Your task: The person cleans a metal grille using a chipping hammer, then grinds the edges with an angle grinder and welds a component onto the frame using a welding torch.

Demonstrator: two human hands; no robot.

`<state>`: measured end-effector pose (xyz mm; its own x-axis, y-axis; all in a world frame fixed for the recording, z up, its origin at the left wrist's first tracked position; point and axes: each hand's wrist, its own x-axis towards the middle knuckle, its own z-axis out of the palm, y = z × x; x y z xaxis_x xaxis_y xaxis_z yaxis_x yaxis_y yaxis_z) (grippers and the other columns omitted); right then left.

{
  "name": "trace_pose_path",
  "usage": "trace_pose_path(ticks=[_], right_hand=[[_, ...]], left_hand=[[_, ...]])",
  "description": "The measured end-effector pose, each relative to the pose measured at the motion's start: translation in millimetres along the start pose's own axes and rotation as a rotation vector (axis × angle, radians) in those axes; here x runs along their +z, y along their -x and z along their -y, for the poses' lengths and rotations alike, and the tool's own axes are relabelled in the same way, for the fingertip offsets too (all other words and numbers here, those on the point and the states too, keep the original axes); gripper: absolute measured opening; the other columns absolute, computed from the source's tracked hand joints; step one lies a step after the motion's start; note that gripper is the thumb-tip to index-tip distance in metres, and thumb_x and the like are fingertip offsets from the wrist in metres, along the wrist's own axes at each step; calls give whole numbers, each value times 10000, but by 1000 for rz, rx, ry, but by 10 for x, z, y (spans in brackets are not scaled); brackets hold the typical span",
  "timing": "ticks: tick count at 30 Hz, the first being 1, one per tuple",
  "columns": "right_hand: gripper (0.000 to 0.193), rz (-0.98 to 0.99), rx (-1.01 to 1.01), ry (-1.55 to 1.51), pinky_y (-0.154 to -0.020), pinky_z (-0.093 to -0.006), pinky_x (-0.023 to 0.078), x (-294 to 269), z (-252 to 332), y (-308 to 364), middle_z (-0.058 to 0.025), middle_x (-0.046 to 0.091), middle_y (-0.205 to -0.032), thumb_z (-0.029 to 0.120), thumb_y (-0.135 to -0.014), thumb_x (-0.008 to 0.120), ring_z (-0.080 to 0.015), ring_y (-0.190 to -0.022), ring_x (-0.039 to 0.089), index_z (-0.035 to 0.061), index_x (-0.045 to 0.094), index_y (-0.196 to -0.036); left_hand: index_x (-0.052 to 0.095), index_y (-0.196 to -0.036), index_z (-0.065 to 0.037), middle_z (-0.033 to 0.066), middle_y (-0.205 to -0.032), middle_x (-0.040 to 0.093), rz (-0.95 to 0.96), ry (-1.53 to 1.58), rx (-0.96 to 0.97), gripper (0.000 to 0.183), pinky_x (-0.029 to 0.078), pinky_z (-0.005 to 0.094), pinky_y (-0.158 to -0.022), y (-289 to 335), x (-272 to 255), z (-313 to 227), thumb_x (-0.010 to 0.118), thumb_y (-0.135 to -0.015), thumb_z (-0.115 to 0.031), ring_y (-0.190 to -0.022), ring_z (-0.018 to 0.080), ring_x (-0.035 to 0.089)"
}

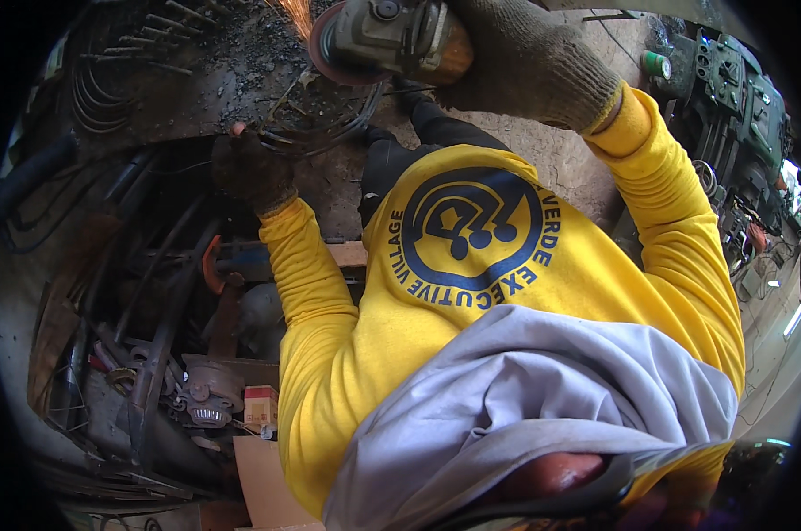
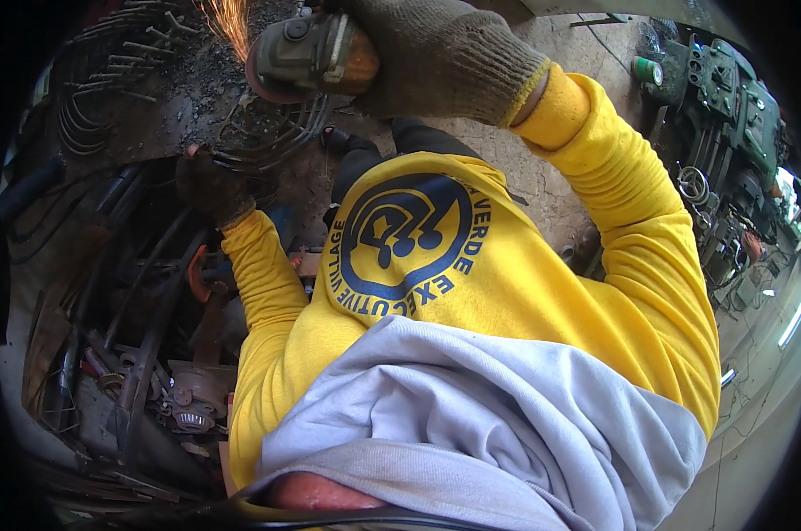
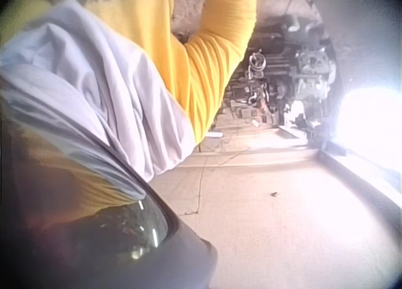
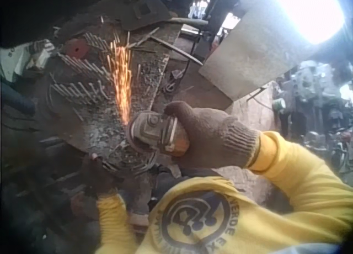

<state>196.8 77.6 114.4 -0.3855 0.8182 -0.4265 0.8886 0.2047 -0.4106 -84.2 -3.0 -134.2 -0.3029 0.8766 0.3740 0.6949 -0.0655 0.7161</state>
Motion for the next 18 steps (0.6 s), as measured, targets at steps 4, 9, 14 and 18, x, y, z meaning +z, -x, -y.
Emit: trace_pose_path(ticks=[4, 9, 14, 18], right_hand=[[732, -5, 119, 12, -837, -436, 520, 12, 45, -2, -226, 655, -1012, 262, -708, 780, -394, -968, 647, 30, 419, -1300], [766, -33, 190, -68, -858, -437, 515, 67, -207, 54, -234, 649, -1058, 236, -683, 800, -382, -1003, 643, 46, 412, -1315], [798, -46, 238, -88, -884, -429, 515, 160, -224, 200, -233, 641, -1100, 240, -678, 807, -375, -1018, 642, 52, 399, -1338], [873, -127, 19, -204, -912, -398, 536, 519, -426, 278, -167, 640, -1155, 168, -618, 879, -324, -1062, 644, 86, 431, -1362]], left_hand=[[548, -665, -26, 108, -589, 512, 31, -6, -181, 381, 389, 413, -545, -137, -10, -212, 520, -944, -284, -566, 317, 516], [572, -652, -28, 115, -575, 527, 8, 83, -210, 459, 376, 393, -537, -167, 36, -183, 580, -908, -409, -533, 290, 506], [584, -655, -21, 112, -577, 536, 25, 176, -251, 494, 375, 394, -546, -206, 30, -352, 603, -894, -453, -545, 271, 512], [627, -712, 8, 105, -625, 592, 66, 116, -271, 458, 418, 361, -588, -184, -9, -305, 577, -922, -396, -601, 235, 554]])
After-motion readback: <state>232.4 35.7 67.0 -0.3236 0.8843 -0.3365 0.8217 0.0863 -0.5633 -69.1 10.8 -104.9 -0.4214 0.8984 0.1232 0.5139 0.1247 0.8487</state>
